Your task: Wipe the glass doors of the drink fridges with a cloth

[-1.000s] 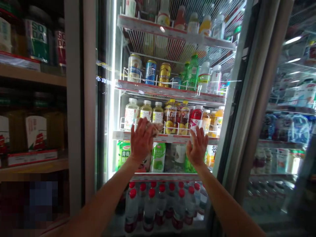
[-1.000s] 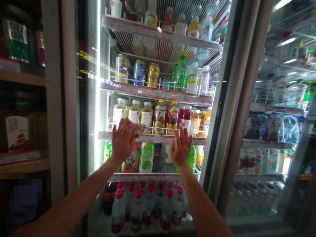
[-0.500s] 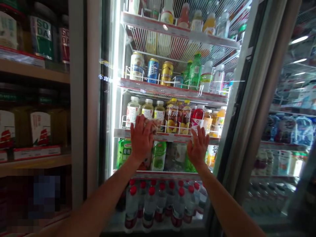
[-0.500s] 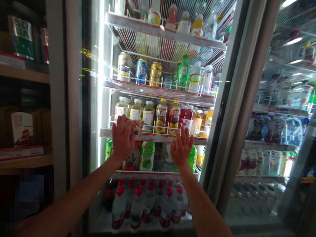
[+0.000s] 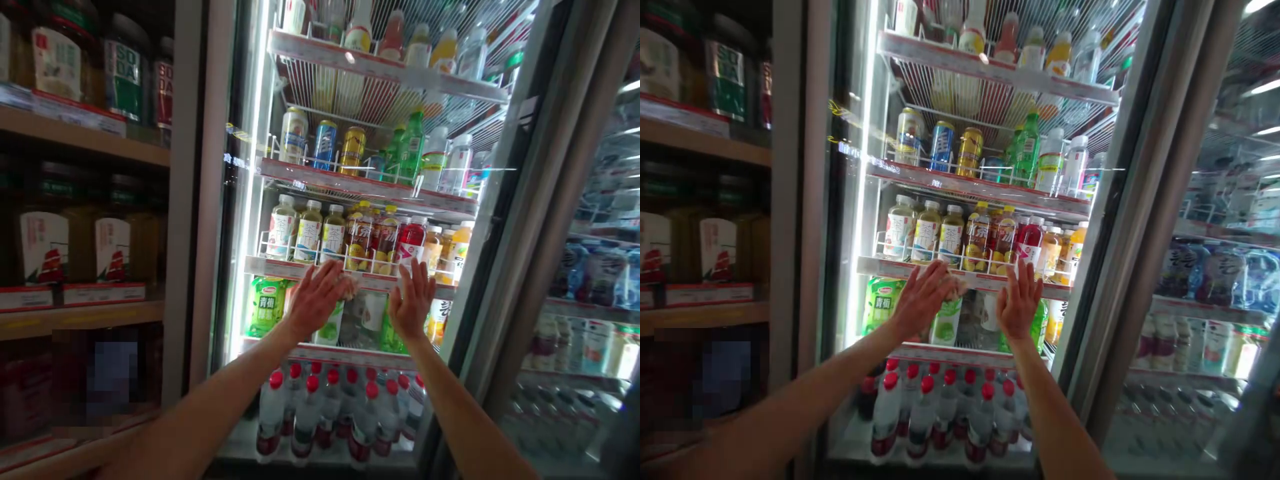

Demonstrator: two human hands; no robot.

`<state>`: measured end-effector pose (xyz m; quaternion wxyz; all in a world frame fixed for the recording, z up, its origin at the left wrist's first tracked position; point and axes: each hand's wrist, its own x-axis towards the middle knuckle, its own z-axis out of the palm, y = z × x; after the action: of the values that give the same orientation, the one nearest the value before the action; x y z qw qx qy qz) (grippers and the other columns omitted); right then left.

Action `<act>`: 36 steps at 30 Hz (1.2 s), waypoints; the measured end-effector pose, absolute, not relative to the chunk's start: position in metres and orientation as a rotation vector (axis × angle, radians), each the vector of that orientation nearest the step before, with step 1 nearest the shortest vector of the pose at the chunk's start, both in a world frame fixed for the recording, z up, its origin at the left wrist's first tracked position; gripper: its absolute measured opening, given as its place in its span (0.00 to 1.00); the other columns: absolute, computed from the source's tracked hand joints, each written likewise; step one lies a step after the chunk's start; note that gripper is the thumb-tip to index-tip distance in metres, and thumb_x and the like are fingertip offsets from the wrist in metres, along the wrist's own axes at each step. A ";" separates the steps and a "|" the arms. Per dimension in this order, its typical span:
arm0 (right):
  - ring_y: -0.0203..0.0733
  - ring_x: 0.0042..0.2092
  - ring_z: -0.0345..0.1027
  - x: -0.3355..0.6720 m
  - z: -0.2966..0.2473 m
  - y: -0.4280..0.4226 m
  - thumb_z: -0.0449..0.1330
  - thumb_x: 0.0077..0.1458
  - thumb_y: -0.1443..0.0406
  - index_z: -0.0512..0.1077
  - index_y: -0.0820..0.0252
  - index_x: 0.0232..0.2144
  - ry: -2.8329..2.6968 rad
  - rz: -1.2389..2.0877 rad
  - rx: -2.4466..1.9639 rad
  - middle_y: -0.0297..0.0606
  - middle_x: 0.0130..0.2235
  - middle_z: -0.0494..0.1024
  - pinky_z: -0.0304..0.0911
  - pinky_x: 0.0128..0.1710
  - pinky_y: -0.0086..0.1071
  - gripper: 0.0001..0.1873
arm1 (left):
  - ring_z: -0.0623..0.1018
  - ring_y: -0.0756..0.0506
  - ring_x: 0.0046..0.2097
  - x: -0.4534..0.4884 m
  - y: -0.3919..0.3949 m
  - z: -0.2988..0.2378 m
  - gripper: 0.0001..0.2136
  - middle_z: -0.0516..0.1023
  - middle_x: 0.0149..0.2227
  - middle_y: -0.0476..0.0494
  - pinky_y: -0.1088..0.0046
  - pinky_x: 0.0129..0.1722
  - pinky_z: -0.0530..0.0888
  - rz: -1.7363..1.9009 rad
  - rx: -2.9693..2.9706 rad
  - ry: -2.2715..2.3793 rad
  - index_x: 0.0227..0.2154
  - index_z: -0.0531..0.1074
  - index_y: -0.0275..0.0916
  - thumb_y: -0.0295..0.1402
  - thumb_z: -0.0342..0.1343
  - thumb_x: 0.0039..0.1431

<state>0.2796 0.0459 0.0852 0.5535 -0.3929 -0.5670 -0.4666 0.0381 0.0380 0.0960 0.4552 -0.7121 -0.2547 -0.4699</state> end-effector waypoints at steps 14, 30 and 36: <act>0.47 0.66 0.45 0.281 0.084 0.047 0.49 0.57 0.66 0.52 0.53 0.62 -1.360 -1.102 -0.898 0.43 0.63 0.58 0.43 0.62 0.50 0.30 | 0.52 0.45 0.66 0.019 0.040 0.086 0.16 0.63 0.60 0.39 0.59 0.64 0.49 -1.201 -1.671 -0.688 0.52 0.65 0.42 0.30 0.47 0.60; 0.47 0.65 0.46 0.280 0.084 0.046 0.49 0.57 0.67 0.56 0.56 0.60 -1.345 -1.107 -0.912 0.45 0.62 0.60 0.44 0.62 0.50 0.27 | 0.49 0.41 0.67 -0.035 0.037 0.077 0.22 0.52 0.65 0.32 0.54 0.63 0.48 -1.437 -1.414 -0.991 0.57 0.58 0.38 0.30 0.48 0.60; 0.47 0.65 0.47 0.280 0.084 0.046 0.49 0.58 0.66 0.56 0.56 0.60 -1.332 -1.119 -0.919 0.45 0.62 0.60 0.44 0.62 0.50 0.27 | 0.50 0.42 0.66 -0.005 0.033 0.056 0.20 0.60 0.62 0.38 0.58 0.63 0.51 -1.127 -1.751 -0.707 0.55 0.62 0.41 0.29 0.49 0.58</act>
<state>0.2797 0.0463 0.0836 0.5542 -0.3888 -0.5635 -0.4735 -0.0050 0.0333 0.0558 0.4541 -0.7093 -0.2864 -0.4568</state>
